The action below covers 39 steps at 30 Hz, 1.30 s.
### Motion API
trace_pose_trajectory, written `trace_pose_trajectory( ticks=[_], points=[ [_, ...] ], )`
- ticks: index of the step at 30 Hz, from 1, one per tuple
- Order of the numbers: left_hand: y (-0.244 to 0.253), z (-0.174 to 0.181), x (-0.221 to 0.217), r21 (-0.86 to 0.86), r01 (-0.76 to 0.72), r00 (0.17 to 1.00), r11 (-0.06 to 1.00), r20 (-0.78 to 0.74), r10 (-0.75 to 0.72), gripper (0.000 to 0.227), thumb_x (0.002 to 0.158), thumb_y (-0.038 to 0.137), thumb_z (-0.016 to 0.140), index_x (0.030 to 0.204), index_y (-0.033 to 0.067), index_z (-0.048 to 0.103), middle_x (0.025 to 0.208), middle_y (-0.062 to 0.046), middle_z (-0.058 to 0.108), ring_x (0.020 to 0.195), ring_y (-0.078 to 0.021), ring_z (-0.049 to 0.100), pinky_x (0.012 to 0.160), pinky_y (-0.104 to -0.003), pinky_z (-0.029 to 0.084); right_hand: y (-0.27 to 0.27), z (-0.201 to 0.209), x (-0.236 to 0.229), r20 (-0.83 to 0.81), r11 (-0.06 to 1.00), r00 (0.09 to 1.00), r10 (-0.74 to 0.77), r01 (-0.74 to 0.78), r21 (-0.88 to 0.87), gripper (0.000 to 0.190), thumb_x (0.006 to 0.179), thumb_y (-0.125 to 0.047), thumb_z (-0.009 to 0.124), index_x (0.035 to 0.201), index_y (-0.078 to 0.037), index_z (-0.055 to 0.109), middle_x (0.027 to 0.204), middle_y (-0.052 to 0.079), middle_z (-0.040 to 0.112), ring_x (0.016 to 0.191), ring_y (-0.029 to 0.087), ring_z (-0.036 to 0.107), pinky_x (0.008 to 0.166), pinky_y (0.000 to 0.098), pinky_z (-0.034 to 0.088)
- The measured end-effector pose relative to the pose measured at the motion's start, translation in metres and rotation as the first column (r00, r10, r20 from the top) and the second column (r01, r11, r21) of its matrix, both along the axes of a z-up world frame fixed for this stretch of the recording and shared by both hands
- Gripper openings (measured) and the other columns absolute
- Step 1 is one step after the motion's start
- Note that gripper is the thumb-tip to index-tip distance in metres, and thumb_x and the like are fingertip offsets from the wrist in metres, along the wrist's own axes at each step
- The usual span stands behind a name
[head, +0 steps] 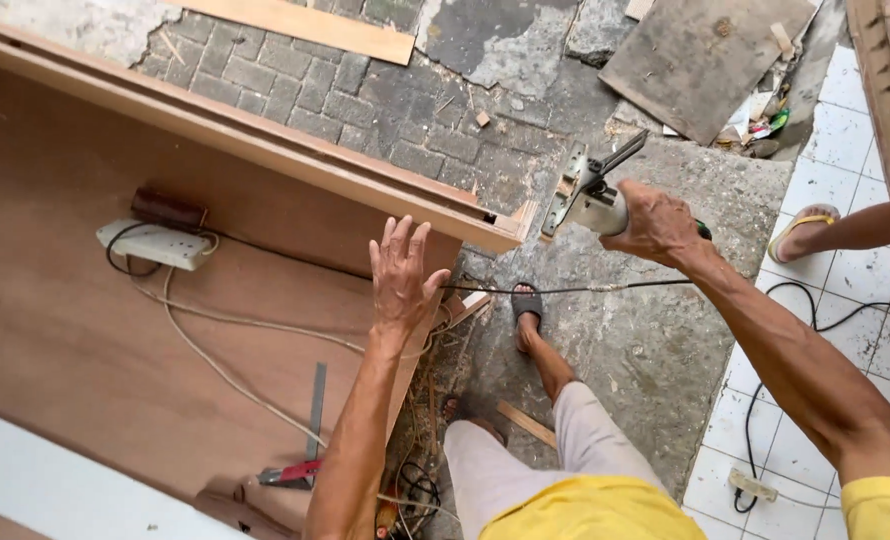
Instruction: Routing the edges of a wooden board and then sanding them smooth.
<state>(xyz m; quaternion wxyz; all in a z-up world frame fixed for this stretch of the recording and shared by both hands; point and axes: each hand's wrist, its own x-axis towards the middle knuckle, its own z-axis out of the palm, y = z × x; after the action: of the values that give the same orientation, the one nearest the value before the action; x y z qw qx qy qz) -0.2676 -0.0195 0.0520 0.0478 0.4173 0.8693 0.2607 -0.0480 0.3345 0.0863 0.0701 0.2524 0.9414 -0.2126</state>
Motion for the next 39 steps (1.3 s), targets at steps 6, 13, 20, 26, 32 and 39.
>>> trace_pose_trajectory(
  ticks=[6, 13, 20, 26, 32, 39],
  points=[
    [0.056, -0.019, -0.061, -0.272, 0.137, 0.977, 0.952, -0.123, -0.176, 0.110, 0.064, 0.050, 0.093, 0.157, 0.0199, 0.042, 0.165, -0.015, 0.035, 0.156, -0.0395, 0.021, 0.115, -0.081, 0.011, 0.007, -0.037, -0.016, 0.060, 0.990, 0.996, 0.071, -0.078, 0.122, 0.065, 0.077, -0.044, 0.084, 0.123, -0.004, 0.061, 0.094, 0.017, 0.074, 0.087, 0.031, 0.077, 0.072, 0.0403, 0.061],
    [0.065, -0.062, -0.081, -0.207, 0.175, 0.951, 0.963, -0.218, -0.220, 0.066, 0.073, 0.055, 0.085, 0.124, 0.0215, 0.060, 0.124, -0.003, 0.060, 0.133, -0.0297, 0.051, 0.111, -0.085, 0.014, -0.006, -0.060, -0.024, 0.053, 0.985, 0.998, 0.046, -0.054, 0.162, 0.065, 0.072, -0.039, 0.085, 0.122, -0.005, 0.061, 0.093, 0.017, 0.073, 0.083, 0.030, 0.076, 0.070, 0.0397, 0.059],
    [0.062, -0.060, -0.077, -0.155, 0.160, 0.944, 0.975, -0.265, -0.197, 0.063, 0.068, 0.045, 0.090, 0.119, 0.0189, 0.062, 0.118, -0.004, 0.062, 0.128, -0.0281, 0.053, 0.113, -0.082, 0.013, -0.019, -0.056, -0.026, 0.061, 0.965, 0.996, 0.067, -0.080, 0.249, 0.062, 0.071, -0.038, 0.084, 0.119, -0.006, 0.061, 0.090, 0.018, 0.072, 0.078, 0.029, 0.075, 0.066, 0.0386, 0.058],
    [0.061, -0.068, -0.075, -0.124, 0.141, 0.932, 0.982, -0.319, -0.174, 0.065, 0.064, 0.047, 0.092, 0.115, 0.0197, 0.062, 0.116, -0.003, 0.063, 0.127, -0.0267, 0.053, 0.114, -0.081, 0.014, -0.035, -0.044, -0.030, 0.044, 0.960, 0.999, 0.019, -0.031, 0.279, 0.061, 0.069, -0.037, 0.083, 0.117, -0.005, 0.062, 0.090, 0.018, 0.070, 0.080, 0.032, 0.075, 0.067, 0.0427, 0.059],
    [0.060, -0.058, -0.074, -0.135, 0.148, 0.937, 0.980, -0.298, -0.183, 0.065, 0.066, 0.044, 0.092, 0.117, 0.0190, 0.062, 0.119, -0.004, 0.064, 0.128, -0.0277, 0.053, 0.115, -0.080, 0.011, -0.027, -0.083, -0.017, 0.055, 0.926, 0.998, -0.004, -0.017, 0.376, 0.068, 0.067, -0.047, 0.084, 0.118, -0.009, 0.060, 0.090, 0.012, 0.066, 0.082, 0.030, 0.075, 0.067, 0.0426, 0.059],
    [0.060, -0.062, -0.074, -0.160, 0.147, 0.934, 0.976, -0.304, -0.190, 0.066, 0.065, 0.041, 0.094, 0.118, 0.0206, 0.061, 0.121, -0.002, 0.062, 0.130, -0.0273, 0.051, 0.116, -0.080, 0.010, -0.037, -0.069, -0.021, 0.064, 0.921, 0.998, 0.003, -0.028, 0.390, 0.064, 0.067, -0.042, 0.083, 0.118, -0.009, 0.060, 0.089, 0.011, 0.067, 0.082, 0.030, 0.076, 0.068, 0.0422, 0.060]
  ],
)
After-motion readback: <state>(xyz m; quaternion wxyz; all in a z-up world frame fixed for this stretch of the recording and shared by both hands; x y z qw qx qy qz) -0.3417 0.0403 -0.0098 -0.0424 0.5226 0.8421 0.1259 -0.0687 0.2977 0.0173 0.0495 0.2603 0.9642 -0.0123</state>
